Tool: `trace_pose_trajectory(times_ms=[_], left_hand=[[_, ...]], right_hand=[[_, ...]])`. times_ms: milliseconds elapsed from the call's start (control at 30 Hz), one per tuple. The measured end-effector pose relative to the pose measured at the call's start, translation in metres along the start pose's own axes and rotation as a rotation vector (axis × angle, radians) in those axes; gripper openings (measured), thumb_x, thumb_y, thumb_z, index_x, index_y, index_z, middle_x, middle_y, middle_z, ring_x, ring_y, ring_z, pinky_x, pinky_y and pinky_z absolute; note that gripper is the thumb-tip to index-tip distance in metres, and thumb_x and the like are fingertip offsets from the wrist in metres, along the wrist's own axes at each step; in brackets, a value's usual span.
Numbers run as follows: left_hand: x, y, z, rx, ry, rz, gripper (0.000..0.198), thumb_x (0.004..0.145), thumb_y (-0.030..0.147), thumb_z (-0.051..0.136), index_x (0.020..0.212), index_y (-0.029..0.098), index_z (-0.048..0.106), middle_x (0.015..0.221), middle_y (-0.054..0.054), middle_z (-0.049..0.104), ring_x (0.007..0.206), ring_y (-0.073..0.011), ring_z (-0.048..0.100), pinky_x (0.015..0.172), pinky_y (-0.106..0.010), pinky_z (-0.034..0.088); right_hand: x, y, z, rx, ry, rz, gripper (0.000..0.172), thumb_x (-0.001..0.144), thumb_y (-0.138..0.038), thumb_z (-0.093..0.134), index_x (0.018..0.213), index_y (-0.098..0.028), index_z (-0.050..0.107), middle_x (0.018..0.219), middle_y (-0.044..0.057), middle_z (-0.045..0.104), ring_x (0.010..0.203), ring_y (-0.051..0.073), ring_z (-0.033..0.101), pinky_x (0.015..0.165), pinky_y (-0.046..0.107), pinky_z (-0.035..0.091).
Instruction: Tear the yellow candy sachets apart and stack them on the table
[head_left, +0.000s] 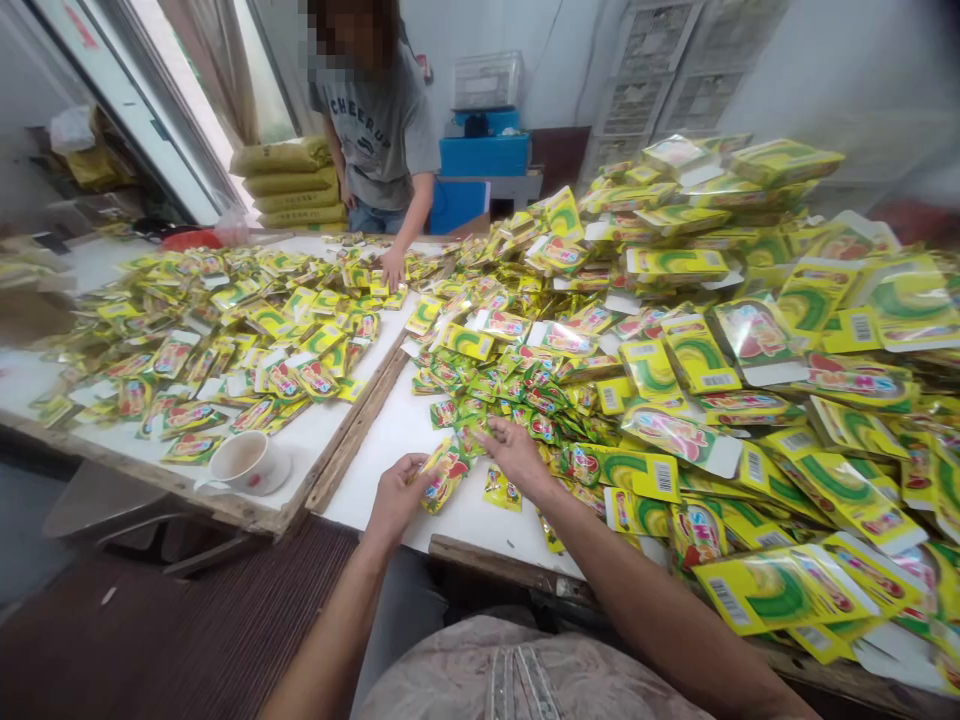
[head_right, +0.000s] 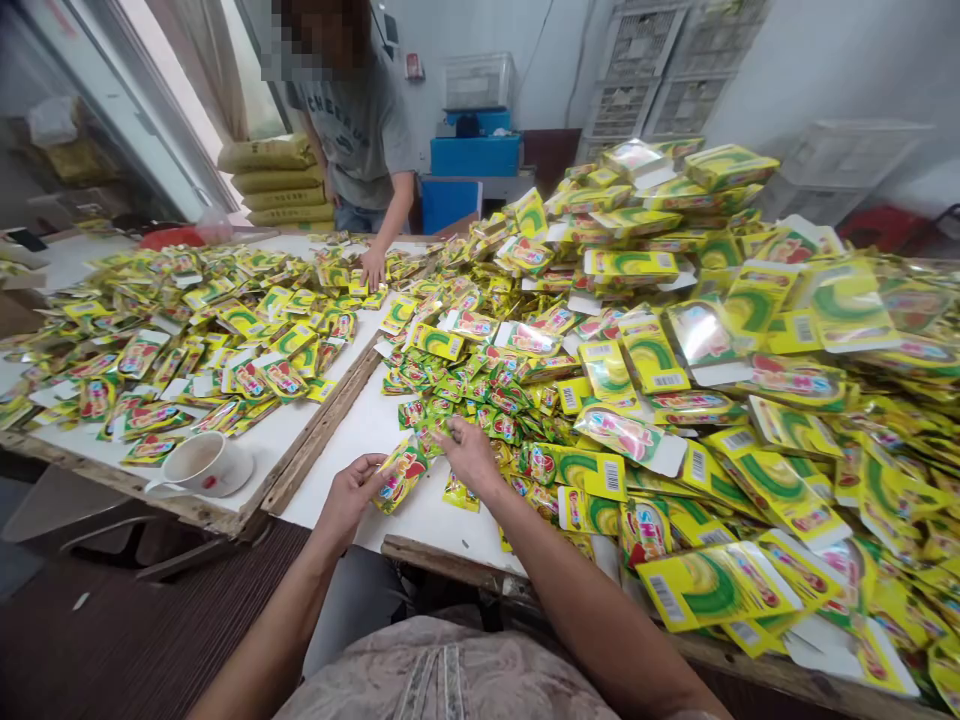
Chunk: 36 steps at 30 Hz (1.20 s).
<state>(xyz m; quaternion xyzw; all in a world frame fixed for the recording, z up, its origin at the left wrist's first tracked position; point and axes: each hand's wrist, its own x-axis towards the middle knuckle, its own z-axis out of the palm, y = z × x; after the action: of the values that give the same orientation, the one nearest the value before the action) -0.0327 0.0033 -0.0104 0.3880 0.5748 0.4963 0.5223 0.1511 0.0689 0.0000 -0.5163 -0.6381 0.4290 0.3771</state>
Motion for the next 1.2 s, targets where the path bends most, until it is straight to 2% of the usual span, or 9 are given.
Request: trace_pose_trajectory(times_ms=[167,333,467,700,800,900,967,1033,1200], left_hand=[[-0.004,0.005,0.003,-0.164,-0.027,-0.054,0.036,0.058,0.039,0.077,0.081,0.015,0.063,0.07,-0.001,0.07,0.058,-0.0126,0.061,0.056,-0.022,0.046],[-0.01,0.009,0.004,-0.243,-0.085,-0.105,0.033,0.056,0.035,0.079,0.078,0.015,0.065,0.068,-0.001,0.07,0.055,-0.0105,0.06,0.054,-0.019,0.045],[-0.013,0.012,0.007,-0.309,-0.098,-0.164,0.034,0.052,0.033,0.081,0.074,0.014,0.065,0.064,-0.001,0.069,0.052,-0.0103,0.059,0.052,-0.02,0.045],[-0.015,0.009,0.014,-0.265,-0.089,-0.147,0.036,0.051,0.03,0.082,0.076,0.013,0.064,0.066,-0.001,0.07,0.052,-0.0105,0.06,0.052,-0.02,0.045],[-0.014,0.009,0.011,-0.259,-0.05,-0.152,0.036,0.05,0.03,0.082,0.078,0.014,0.065,0.066,-0.001,0.07,0.054,-0.0116,0.061,0.053,-0.021,0.047],[-0.012,0.008,0.005,-0.225,-0.003,-0.148,0.038,0.05,0.032,0.082,0.079,0.014,0.066,0.07,-0.002,0.071,0.056,-0.013,0.063,0.056,-0.022,0.048],[-0.009,0.005,0.002,-0.172,0.029,-0.136,0.038,0.05,0.034,0.082,0.079,0.014,0.067,0.071,-0.003,0.072,0.057,-0.014,0.063,0.057,-0.023,0.049],[-0.007,0.003,-0.001,-0.109,0.054,-0.122,0.038,0.049,0.035,0.081,0.078,0.014,0.067,0.071,-0.003,0.072,0.057,-0.0146,0.063,0.056,-0.024,0.049],[-0.007,0.002,-0.006,0.031,0.079,-0.085,0.037,0.051,0.038,0.079,0.077,0.014,0.068,0.067,-0.003,0.071,0.056,-0.0153,0.063,0.052,-0.023,0.047]], right_hand=[[-0.004,-0.001,-0.006,0.078,-0.138,0.02,0.045,0.069,-0.051,0.059,0.055,-0.021,0.028,0.053,-0.008,0.025,0.05,0.008,0.024,0.049,0.023,0.021],[-0.01,-0.008,-0.019,0.178,-0.297,0.076,0.043,0.068,-0.051,0.061,0.057,-0.02,0.033,0.053,-0.008,0.028,0.05,0.007,0.025,0.05,0.023,0.022],[-0.011,-0.009,-0.029,0.152,-0.346,0.051,0.041,0.069,-0.051,0.06,0.057,-0.019,0.036,0.055,-0.008,0.029,0.052,0.007,0.026,0.052,0.023,0.022],[-0.014,-0.017,-0.024,-0.097,-0.288,-0.046,0.038,0.07,-0.045,0.062,0.052,-0.018,0.043,0.052,-0.007,0.032,0.051,0.008,0.031,0.05,0.022,0.022],[-0.023,-0.019,-0.024,-0.163,-0.135,0.004,0.022,0.074,-0.04,0.061,0.075,-0.018,0.06,0.06,-0.005,0.051,0.056,0.011,0.046,0.054,0.023,0.033],[-0.036,-0.012,-0.029,-0.496,-0.015,-0.08,0.022,0.075,-0.029,0.063,0.094,-0.017,0.061,0.083,0.005,0.064,0.079,0.019,0.056,0.069,0.029,0.041],[-0.044,-0.006,-0.028,-0.743,-0.04,-0.139,0.022,0.072,-0.024,0.068,0.091,-0.015,0.061,0.091,0.011,0.065,0.09,0.024,0.055,0.077,0.033,0.041],[-0.049,-0.001,-0.026,-0.845,-0.101,-0.12,0.019,0.068,-0.021,0.072,0.082,-0.015,0.061,0.089,0.013,0.064,0.092,0.026,0.055,0.079,0.035,0.04],[-0.044,0.001,-0.026,-0.745,-0.118,-0.029,0.013,0.071,-0.025,0.067,0.073,-0.018,0.057,0.075,0.004,0.062,0.075,0.019,0.055,0.065,0.028,0.04]])
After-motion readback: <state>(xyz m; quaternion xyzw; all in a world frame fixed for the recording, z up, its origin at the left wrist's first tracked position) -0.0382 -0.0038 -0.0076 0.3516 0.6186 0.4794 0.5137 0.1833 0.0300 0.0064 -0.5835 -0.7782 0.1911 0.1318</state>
